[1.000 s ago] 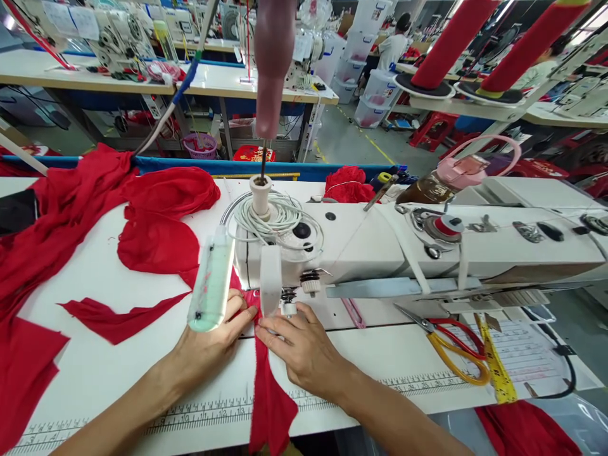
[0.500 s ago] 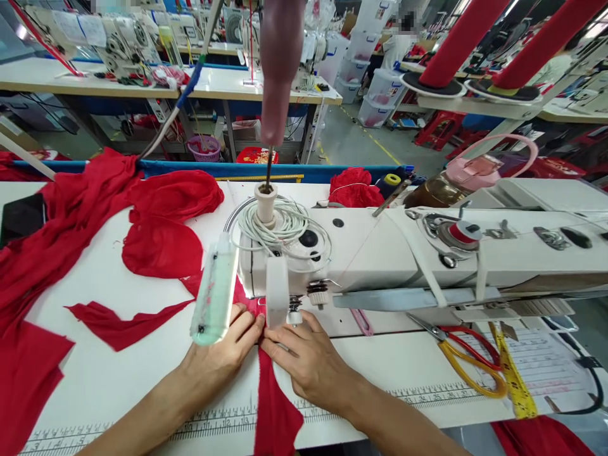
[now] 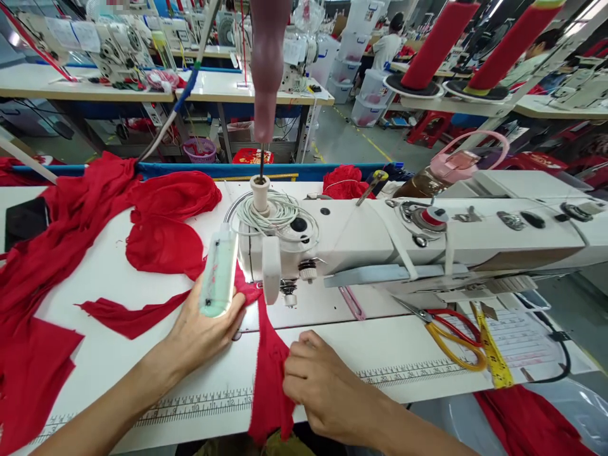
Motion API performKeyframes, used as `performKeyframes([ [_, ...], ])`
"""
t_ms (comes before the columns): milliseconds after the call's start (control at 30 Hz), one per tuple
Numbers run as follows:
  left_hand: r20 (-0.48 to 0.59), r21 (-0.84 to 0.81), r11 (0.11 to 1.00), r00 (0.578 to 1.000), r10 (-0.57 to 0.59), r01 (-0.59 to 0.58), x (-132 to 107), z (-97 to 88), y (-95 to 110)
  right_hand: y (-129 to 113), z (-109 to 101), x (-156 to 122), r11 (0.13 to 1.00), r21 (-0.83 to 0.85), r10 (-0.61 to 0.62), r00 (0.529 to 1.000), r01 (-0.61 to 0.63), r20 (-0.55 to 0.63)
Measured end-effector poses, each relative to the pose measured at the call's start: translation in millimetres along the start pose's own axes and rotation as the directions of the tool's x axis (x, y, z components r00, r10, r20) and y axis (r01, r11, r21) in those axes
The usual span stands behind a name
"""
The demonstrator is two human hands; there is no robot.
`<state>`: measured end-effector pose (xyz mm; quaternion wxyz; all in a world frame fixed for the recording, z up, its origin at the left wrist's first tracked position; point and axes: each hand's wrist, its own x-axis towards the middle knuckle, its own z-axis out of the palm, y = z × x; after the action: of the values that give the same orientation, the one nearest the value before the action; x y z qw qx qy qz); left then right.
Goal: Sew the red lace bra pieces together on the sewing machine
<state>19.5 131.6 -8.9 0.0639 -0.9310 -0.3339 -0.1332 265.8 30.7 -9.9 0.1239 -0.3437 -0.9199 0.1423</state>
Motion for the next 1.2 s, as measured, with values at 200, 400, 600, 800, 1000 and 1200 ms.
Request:
performKeyframes([
  [200, -0.057, -0.129, 0.992, 0.998, -0.016, 0.009, -4, -17.2, -1, 1, -2, 6, 0.995, 0.030, 0.096, 0.978, -0.092, -0.187],
  [400, -0.108, -0.114, 0.993, 0.994, 0.017, -0.029, -1, -7.7, 14, 14, 9, 30, 0.992, -0.125, -0.006, 0.977, -0.021, -0.214],
  [600, -0.086, 0.043, 0.991, 0.988, 0.127, -0.124, -5, 6.0, 14, 22, 10, 33, 0.992, -0.125, -0.054, 0.970, 0.025, -0.235],
  [800, -0.193, 0.072, 0.987, 0.969, 0.154, -0.143, -8, 13.8, 9, 26, 18, 38, 0.996, -0.094, -0.043, 0.934, 0.010, -0.355],
  [1000, -0.198, 0.034, 0.986, 0.966, 0.166, -0.162, -2, 13.7, 13, 26, 20, 37, 0.997, -0.077, -0.034, 0.932, 0.006, -0.360],
  [1200, -0.137, -0.143, 0.981, 0.984, 0.111, -0.131, -6, 19.8, 8, 27, 21, 36, 0.995, -0.097, -0.046, 0.928, 0.010, -0.371],
])
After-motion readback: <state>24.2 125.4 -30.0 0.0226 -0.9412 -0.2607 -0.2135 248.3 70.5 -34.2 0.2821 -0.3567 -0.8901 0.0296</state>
